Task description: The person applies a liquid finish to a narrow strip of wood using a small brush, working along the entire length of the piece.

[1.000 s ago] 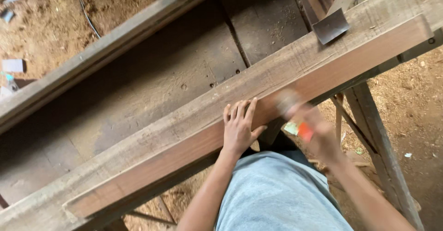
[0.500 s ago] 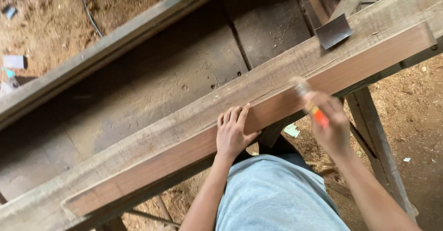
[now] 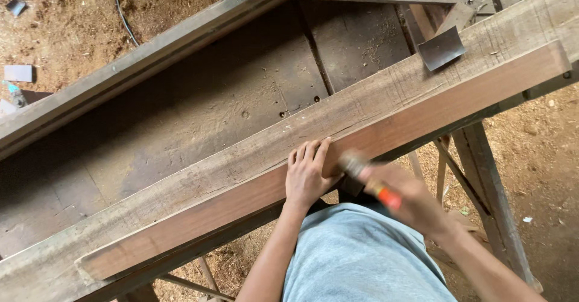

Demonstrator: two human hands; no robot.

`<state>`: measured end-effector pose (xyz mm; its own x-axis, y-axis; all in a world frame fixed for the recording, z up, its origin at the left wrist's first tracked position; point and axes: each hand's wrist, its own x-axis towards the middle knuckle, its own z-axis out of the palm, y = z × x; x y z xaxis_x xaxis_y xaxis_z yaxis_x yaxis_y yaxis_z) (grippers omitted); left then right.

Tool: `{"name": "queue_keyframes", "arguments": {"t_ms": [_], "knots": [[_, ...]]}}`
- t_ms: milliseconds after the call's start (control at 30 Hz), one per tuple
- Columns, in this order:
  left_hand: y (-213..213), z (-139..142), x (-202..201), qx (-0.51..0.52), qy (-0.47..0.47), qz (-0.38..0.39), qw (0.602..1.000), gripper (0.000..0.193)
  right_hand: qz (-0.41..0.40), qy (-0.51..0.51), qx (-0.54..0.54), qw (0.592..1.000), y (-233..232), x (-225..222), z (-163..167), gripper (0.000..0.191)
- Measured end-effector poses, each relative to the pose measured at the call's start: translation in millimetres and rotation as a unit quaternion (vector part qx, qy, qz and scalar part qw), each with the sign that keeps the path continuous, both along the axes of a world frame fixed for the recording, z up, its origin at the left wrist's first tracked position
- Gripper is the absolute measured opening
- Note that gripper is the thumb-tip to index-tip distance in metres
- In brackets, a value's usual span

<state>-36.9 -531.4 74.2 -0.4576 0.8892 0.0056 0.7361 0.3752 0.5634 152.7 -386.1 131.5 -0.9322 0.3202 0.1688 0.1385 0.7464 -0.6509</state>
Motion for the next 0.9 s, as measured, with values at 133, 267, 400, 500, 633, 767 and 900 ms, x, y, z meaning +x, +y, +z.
{"name": "queue_keyframes", "arguments": {"t_ms": [133,267,400,500,633,767,900], "knots": [[0,-1,1,-0.015,-0.019,-0.003,1.0,0.094,-0.162,-0.059,0.007,0.985,-9,5,1,0.039],[-2,-4,0,-0.057,0.025,-0.014,0.998,0.096,0.039,0.045,0.004,0.998,-21,8,3,0.044],[-8,-3,0,-0.04,-0.011,-0.011,0.999,0.102,-0.223,-0.15,-0.023,0.963,-27,8,5,0.031],[-15,-2,-2,-0.046,0.002,-0.009,0.999,0.107,-0.072,0.017,0.008,0.997,-33,5,7,0.032],[-34,-2,-7,-0.065,0.02,0.009,0.998,0.109,-0.204,-0.048,-0.091,0.973,-37,-3,8,0.019],[-51,-2,-12,-0.077,0.032,0.047,0.995,0.105,-0.116,-0.036,-0.094,0.988,-39,-15,8,0.026],[-53,-3,-14,-0.06,0.007,0.052,0.997,0.097,-0.085,0.02,-0.005,0.996,-38,-29,7,0.014]]}}
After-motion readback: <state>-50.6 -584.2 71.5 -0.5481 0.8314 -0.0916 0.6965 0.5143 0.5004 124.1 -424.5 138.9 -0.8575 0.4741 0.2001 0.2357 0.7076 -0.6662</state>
